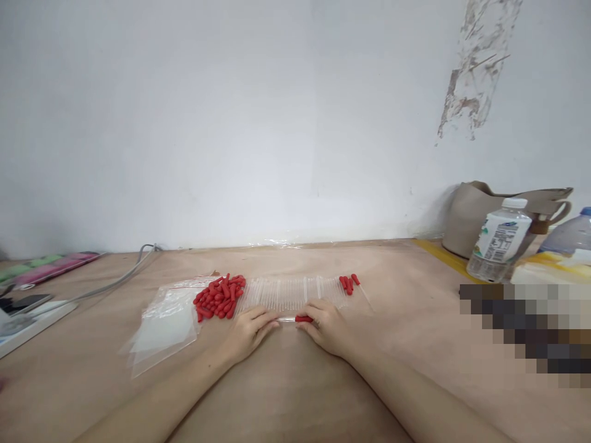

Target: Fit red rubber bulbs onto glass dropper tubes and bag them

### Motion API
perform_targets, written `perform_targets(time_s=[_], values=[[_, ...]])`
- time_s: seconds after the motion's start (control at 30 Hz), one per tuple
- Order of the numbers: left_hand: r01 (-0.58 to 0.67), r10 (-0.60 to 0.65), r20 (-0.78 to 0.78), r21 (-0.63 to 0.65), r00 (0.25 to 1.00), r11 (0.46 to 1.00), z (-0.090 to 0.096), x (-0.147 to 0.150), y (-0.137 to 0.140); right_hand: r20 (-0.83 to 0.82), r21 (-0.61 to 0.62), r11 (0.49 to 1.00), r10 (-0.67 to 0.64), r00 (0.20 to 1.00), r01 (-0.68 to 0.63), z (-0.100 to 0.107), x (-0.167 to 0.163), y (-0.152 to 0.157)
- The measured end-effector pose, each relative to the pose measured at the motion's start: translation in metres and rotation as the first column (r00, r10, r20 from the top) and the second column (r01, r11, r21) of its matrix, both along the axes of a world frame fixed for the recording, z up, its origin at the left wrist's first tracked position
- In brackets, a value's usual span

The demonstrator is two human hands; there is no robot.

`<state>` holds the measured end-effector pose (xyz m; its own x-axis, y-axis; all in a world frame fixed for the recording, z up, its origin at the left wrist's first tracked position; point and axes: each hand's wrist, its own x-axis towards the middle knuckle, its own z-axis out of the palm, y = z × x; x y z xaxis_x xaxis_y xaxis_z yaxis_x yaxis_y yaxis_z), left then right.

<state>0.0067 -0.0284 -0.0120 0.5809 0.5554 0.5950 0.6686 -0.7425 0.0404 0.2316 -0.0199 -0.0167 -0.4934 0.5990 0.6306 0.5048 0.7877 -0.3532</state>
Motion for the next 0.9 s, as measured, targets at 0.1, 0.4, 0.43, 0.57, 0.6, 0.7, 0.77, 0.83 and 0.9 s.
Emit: perform_targets(time_s=[0.1, 0.4, 0.43, 0.57, 0.6, 0.7, 0.77, 0.83, 0.9], values=[[0.005, -0.005, 0.007, 0.022, 1.0, 1.0, 0.001, 0.002, -0.003, -0.038, -0.119, 0.993, -0.018, 0.999, 0.013, 0.001, 0.001, -0.002], [0.075, -0.073, 0.065, -0.016, 0.995, 0.997, -0.001, 0.008, -0.006, -0.062, -0.185, 0.982, 0.021, 0.998, -0.032, -0.001, 0.0, -0.004], [0.081, -0.079, 0.071, -0.018, 0.994, 0.997, -0.001, 0.008, -0.006, -0.058, -0.188, 0.981, 0.026, 0.998, -0.037, 0.0, 0.0, -0.005], [0.09, -0.088, 0.076, -0.024, 0.993, 0.996, 0.0, 0.009, -0.007, -0.038, -0.185, 0.981, 0.047, 0.998, -0.054, 0.002, -0.002, -0.008], [0.09, -0.088, 0.079, -0.024, 0.993, 0.996, 0.0, 0.009, -0.007, -0.036, -0.177, 0.982, 0.056, 0.998, -0.062, 0.002, -0.002, -0.007], [0.094, -0.091, 0.092, -0.032, 0.992, 0.995, 0.001, 0.011, -0.008, -0.038, -0.15, 0.985, 0.079, 0.996, -0.084, -0.001, -0.003, -0.005], [0.099, -0.094, 0.098, -0.047, 0.991, 0.994, 0.002, 0.011, -0.009, -0.044, -0.14, 0.987, 0.072, 0.996, -0.077, -0.003, -0.004, -0.004], [0.105, -0.099, 0.101, -0.062, 0.99, 0.993, 0.002, 0.012, -0.01, -0.039, -0.135, 0.989, 0.057, 0.998, -0.062, -0.004, -0.005, -0.003], [0.105, -0.097, 0.103, -0.073, 0.99, 0.992, 0.002, 0.013, -0.01, -0.027, -0.133, 0.99, 0.051, 0.998, -0.054, -0.003, -0.007, -0.005]])
